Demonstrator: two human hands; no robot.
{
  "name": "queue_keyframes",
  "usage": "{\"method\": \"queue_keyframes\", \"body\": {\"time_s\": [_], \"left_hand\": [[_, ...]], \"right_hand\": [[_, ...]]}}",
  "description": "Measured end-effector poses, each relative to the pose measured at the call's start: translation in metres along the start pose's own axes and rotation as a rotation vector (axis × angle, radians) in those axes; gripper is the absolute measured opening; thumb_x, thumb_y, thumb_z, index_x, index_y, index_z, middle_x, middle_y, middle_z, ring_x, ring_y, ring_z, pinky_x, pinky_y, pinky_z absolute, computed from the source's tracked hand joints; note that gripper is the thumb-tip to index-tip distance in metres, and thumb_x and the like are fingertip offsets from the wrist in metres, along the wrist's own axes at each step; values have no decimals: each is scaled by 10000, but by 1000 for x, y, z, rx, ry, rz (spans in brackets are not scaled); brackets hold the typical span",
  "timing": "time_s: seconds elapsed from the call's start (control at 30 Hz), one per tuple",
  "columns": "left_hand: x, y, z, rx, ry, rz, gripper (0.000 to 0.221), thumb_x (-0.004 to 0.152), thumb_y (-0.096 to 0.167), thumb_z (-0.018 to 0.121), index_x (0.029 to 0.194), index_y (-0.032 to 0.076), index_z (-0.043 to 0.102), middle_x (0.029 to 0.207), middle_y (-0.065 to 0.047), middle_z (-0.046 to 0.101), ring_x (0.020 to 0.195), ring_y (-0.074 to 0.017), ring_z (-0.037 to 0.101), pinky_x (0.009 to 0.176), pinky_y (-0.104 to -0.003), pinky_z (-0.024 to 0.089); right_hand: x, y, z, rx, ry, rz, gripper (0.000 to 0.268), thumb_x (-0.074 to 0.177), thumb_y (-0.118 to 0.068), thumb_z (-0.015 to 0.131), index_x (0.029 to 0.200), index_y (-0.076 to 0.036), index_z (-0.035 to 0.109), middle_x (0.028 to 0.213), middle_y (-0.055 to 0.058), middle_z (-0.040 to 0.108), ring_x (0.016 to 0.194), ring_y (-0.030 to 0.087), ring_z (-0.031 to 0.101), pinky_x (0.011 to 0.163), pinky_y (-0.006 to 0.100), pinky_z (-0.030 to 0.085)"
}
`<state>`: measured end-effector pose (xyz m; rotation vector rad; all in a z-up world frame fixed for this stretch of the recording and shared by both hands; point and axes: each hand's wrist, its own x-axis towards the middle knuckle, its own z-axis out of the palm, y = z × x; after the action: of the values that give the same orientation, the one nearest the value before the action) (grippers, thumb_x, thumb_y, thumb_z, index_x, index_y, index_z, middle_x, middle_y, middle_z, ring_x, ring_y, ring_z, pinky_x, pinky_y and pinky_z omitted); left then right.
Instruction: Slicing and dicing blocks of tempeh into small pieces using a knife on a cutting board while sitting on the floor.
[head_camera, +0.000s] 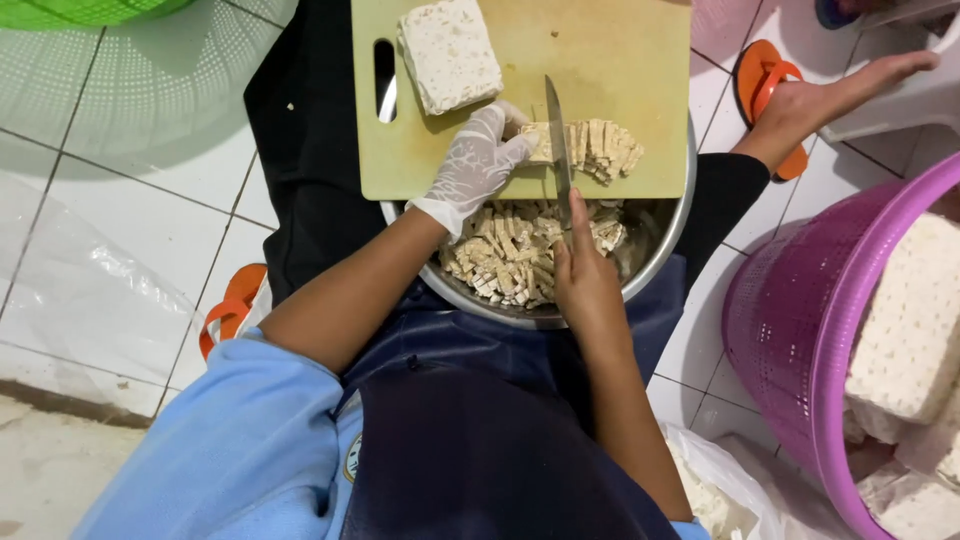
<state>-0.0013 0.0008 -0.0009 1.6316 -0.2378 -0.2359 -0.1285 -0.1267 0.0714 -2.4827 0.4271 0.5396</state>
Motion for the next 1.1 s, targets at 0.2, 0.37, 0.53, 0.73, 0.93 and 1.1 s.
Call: {"method": "queue_keyframes", "body": {"time_s": [0.2,0.37,0.53,0.73,0.93,1.1], "left_hand": [[11,-41,18,98,82,-137,199,776,304,702,914,175,642,865,-86,640,900,-271,647,787,-393,529],[15,-36,11,51,81,-143,212,793,313,681,950,176,646,885,-76,667,914,-254,650,811,-395,514],[9,-31,13,77,85,-140,226,783,295,691,959,162,641,905,-107,662,942,-289,640,832,-412,509],[17,-41,13,69,84,-149,181,790,290,677,940,192,651,896,-76,662,907,-251,655,797,-377,522],[9,-33,16,-10,107,-187,226,776,270,693,971,166,644,916,-105,668,882,-256,669,794,-384,530],[7,-33,17,-30,132,-181,235,774,298,725,951,166,644,880,-82,668,775,-195,677,718,-342,550]], "right_hand": [[2,-7,11,67,6,-82,617,941,-130,395,1482,-281,139,1068,361,580,1012,510,555,850,580,444],[-11,-17,-13,177,18,-31,590,935,-212,395,1470,-331,175,1234,290,526,1125,482,488,935,566,394],[-15,-26,-9,105,21,-17,587,950,-194,390,1475,-320,160,1066,338,592,1003,520,553,837,578,437],[6,-10,10,-2,14,-30,598,967,-173,386,1480,-302,106,1032,367,583,1011,521,551,853,593,430],[-16,-23,-11,150,6,31,604,925,-226,413,1467,-348,175,1136,320,569,1082,495,516,905,569,408],[-18,-28,-7,142,6,15,581,954,-195,376,1481,-313,162,1097,315,593,1033,484,559,857,559,445]]}}
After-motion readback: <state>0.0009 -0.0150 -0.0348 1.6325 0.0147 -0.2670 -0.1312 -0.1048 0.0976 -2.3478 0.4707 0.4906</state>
